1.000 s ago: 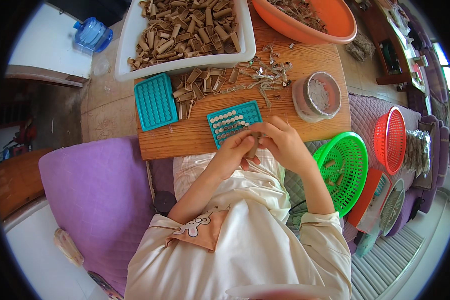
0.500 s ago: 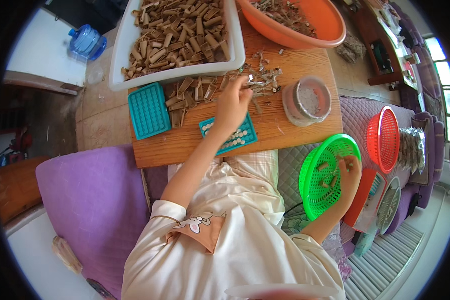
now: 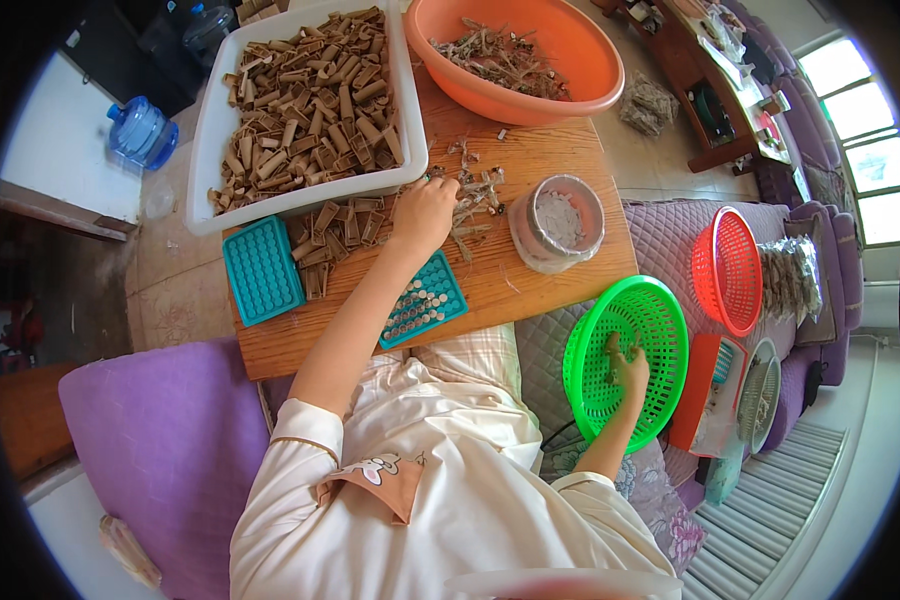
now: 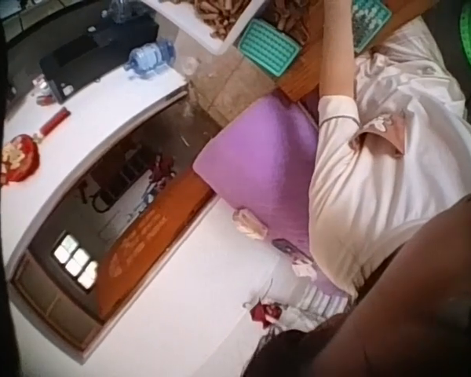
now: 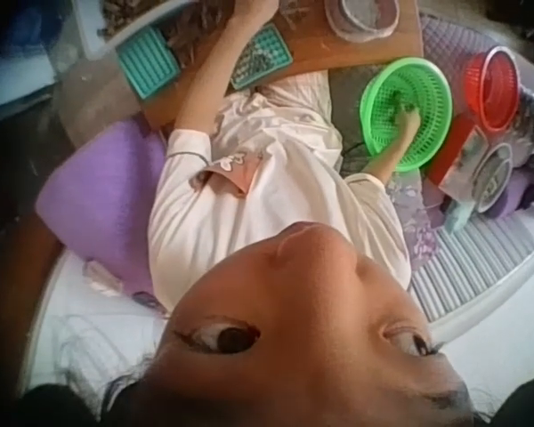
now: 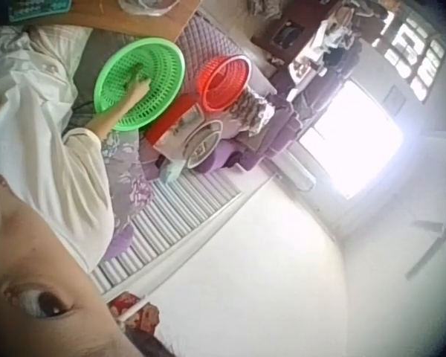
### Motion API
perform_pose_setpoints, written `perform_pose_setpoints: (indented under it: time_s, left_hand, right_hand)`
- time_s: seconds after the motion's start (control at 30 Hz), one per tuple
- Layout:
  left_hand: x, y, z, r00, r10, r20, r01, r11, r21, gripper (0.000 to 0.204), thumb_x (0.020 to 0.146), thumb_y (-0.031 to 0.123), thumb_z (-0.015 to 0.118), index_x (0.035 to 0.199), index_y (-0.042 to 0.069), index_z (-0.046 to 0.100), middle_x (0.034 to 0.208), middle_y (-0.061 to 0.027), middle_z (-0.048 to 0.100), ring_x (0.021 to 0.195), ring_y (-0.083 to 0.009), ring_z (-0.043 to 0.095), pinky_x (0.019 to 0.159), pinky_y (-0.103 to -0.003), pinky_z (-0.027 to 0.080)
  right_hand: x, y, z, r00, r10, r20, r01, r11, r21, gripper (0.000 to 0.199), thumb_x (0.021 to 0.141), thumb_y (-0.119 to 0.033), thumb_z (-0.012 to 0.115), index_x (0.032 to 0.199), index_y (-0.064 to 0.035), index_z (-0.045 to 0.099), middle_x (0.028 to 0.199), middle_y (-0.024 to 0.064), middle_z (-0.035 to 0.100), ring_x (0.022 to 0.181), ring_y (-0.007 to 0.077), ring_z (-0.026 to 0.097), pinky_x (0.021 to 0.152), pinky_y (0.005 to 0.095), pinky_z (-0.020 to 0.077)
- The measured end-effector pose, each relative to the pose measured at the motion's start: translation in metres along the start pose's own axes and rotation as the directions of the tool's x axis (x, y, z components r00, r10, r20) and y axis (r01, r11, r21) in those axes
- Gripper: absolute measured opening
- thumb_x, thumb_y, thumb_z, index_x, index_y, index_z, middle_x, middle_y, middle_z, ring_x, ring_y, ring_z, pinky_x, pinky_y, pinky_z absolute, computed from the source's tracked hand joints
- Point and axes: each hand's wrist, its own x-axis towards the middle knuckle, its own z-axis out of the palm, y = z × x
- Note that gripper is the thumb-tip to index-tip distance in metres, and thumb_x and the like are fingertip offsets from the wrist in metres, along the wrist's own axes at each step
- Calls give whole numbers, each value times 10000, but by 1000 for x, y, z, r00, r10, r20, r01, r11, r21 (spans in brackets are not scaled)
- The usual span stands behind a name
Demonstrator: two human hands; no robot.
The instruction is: The person assembles small metal contacts and plastic housings into rectangular units by hand.
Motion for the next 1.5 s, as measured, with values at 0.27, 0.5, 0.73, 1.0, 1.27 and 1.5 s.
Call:
perform_pose_setpoints:
  time_s: [0.27, 0.5, 0.73, 1.0, 1.27, 1.5]
  left_hand:
    - [13, 19, -25, 984, -20, -174, -64, 886, -460, 111, 799, 54, 494, 907, 41, 518, 816, -144, 561, 727, -293, 562, 649, -360, 466]
    - [13, 44, -67, 991, -130, 40, 87, 375, -923, 172, 850, 147, 505, 986, 44, 487, 812, -67, 552, 655, -115, 534, 581, -242, 444]
    - [-33, 72, -83, 978, 129, 161, 137, 180, -974, 306, 838, 208, 545, 1084, 66, 429, 834, -8, 549, 673, -47, 486, 554, -195, 417]
    - [-99, 94, -86, 952, 305, 19, -215, 715, -665, 309, 708, 149, 647, 965, 48, 508, 850, -120, 590, 801, -253, 571, 656, -350, 462]
    - [-134, 64, -79, 990, 135, 50, -76, 785, -615, 300, 651, 163, 683, 900, 71, 543, 770, -72, 587, 761, -244, 567, 635, -350, 462]
    - [-143, 48, -81, 990, -87, -107, 14, 834, -552, 357, 607, 34, 699, 923, 69, 537, 855, -71, 555, 741, -207, 574, 634, -301, 477]
  right_hand:
    - [5, -16, -27, 913, -62, -404, 141, 975, 169, 410, 726, -161, 593, 1100, -33, 485, 1000, 197, 528, 885, 330, 532, 757, 391, 430]
    - [-15, -68, -55, 860, 11, -510, 314, 777, 546, 313, 793, -103, 539, 1091, -18, 491, 998, 116, 548, 813, 174, 551, 722, 286, 451]
    - [-67, -164, -96, 924, -243, -296, 358, 271, 894, 204, 843, -84, 503, 1021, 16, 512, 991, 80, 548, 928, 130, 515, 796, 227, 410]
    - [-135, -263, -109, 633, -707, -314, 600, 192, 776, 183, 866, -43, 411, 997, 17, 524, 921, 80, 582, 847, 128, 544, 743, 230, 423]
    - [-150, -278, -73, 508, -861, 26, 376, 249, 893, 191, 879, -80, 405, 1012, 4, 513, 801, 104, 592, 707, 167, 575, 633, 268, 467]
    - [-155, -280, -75, 395, -872, 290, 429, 455, 781, 247, 802, -15, 510, 1048, 2, 504, 745, 77, 572, 620, 107, 520, 582, 226, 426]
